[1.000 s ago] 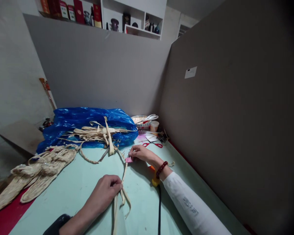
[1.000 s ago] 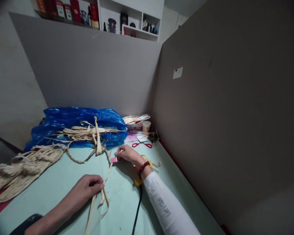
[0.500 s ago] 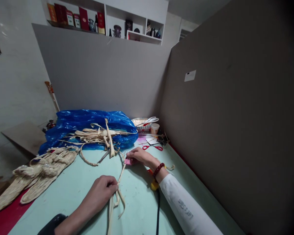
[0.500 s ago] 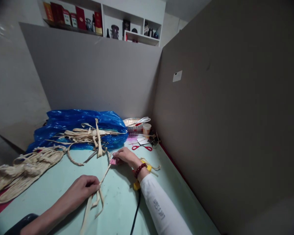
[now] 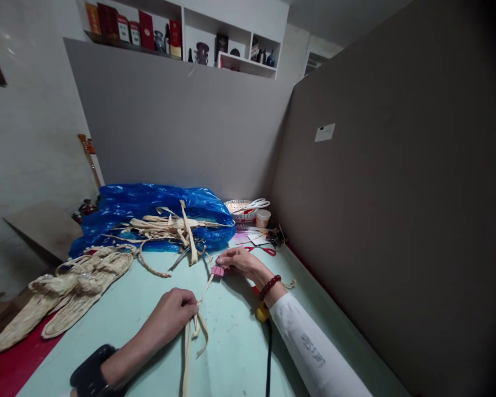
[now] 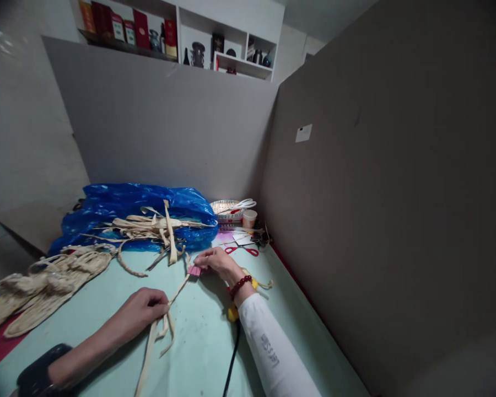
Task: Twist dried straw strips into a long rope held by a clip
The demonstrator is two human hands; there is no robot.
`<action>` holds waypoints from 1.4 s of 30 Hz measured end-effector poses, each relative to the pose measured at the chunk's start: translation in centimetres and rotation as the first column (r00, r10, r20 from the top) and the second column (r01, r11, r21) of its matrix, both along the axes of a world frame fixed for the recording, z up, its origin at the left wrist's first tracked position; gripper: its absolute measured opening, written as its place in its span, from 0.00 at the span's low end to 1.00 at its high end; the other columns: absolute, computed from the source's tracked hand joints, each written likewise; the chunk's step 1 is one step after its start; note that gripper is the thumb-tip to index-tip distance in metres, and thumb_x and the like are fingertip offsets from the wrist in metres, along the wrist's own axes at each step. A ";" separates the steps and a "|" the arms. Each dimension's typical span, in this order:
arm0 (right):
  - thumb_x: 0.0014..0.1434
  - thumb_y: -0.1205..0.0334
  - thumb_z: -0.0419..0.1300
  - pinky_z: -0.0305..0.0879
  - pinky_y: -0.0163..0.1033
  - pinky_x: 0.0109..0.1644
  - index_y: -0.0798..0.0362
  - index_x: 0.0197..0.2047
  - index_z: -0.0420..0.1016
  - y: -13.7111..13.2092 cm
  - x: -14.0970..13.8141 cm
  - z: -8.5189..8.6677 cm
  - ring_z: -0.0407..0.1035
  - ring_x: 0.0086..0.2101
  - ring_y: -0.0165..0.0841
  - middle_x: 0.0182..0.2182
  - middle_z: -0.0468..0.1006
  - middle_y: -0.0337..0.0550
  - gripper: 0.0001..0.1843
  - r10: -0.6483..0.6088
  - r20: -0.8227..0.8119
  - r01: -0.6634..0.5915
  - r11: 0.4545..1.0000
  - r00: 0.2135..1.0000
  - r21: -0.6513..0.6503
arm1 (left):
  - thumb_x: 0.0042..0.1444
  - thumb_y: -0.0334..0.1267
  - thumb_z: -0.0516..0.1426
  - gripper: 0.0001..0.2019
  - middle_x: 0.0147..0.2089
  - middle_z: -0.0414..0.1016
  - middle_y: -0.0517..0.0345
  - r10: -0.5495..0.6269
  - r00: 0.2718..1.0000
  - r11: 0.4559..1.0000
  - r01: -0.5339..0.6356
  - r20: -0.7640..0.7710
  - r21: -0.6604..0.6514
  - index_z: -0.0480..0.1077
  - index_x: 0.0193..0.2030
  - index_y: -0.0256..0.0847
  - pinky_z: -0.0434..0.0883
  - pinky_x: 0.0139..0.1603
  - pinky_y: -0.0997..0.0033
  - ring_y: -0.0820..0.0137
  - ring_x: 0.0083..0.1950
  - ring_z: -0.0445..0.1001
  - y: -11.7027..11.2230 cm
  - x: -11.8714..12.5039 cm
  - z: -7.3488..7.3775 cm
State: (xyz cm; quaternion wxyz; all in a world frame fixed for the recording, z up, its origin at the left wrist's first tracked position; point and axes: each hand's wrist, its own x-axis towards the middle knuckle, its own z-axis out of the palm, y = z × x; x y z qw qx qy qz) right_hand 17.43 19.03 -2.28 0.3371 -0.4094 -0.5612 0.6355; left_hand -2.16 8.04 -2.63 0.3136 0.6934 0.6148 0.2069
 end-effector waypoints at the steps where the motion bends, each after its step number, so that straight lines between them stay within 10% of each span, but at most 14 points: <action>1: 0.38 0.64 0.69 0.60 0.34 0.29 0.58 0.23 0.75 0.0 -0.1 -0.2 0.63 0.22 0.26 0.18 0.72 0.38 0.09 -0.022 -0.021 0.022 1.000 1.000 0.003 | 0.43 0.39 0.50 0.09 0.20 0.61 0.63 0.001 1.000 1.000 -0.001 -0.004 0.002 0.66 0.20 0.38 0.54 0.29 0.73 0.71 0.27 0.61 0.0 0.1 0.0; 26: 0.31 0.67 0.67 0.49 0.31 0.23 0.52 0.16 0.56 0.0 -1.1 -0.9 0.57 0.18 0.24 0.12 0.62 0.31 0.19 -0.307 -0.204 0.322 0.946 0.930 0.046 | 0.40 0.42 0.53 0.11 0.19 0.65 0.61 0.141 0.982 0.990 -0.143 0.128 0.009 0.70 0.19 0.37 0.56 0.29 0.72 0.70 0.26 0.61 3.1 -1.5 -0.1; 42: 0.30 0.66 0.65 0.50 0.32 0.21 0.51 0.14 0.54 -0.2 -1.9 -0.8 0.56 0.16 0.24 0.10 0.59 0.30 0.19 -0.361 -0.248 0.381 0.924 0.899 0.037 | 0.39 0.35 0.54 0.07 0.17 0.65 0.61 0.167 0.968 0.983 -0.179 0.189 0.046 0.69 0.15 0.39 0.56 0.29 0.72 0.69 0.26 0.65 6.1 3.3 -0.5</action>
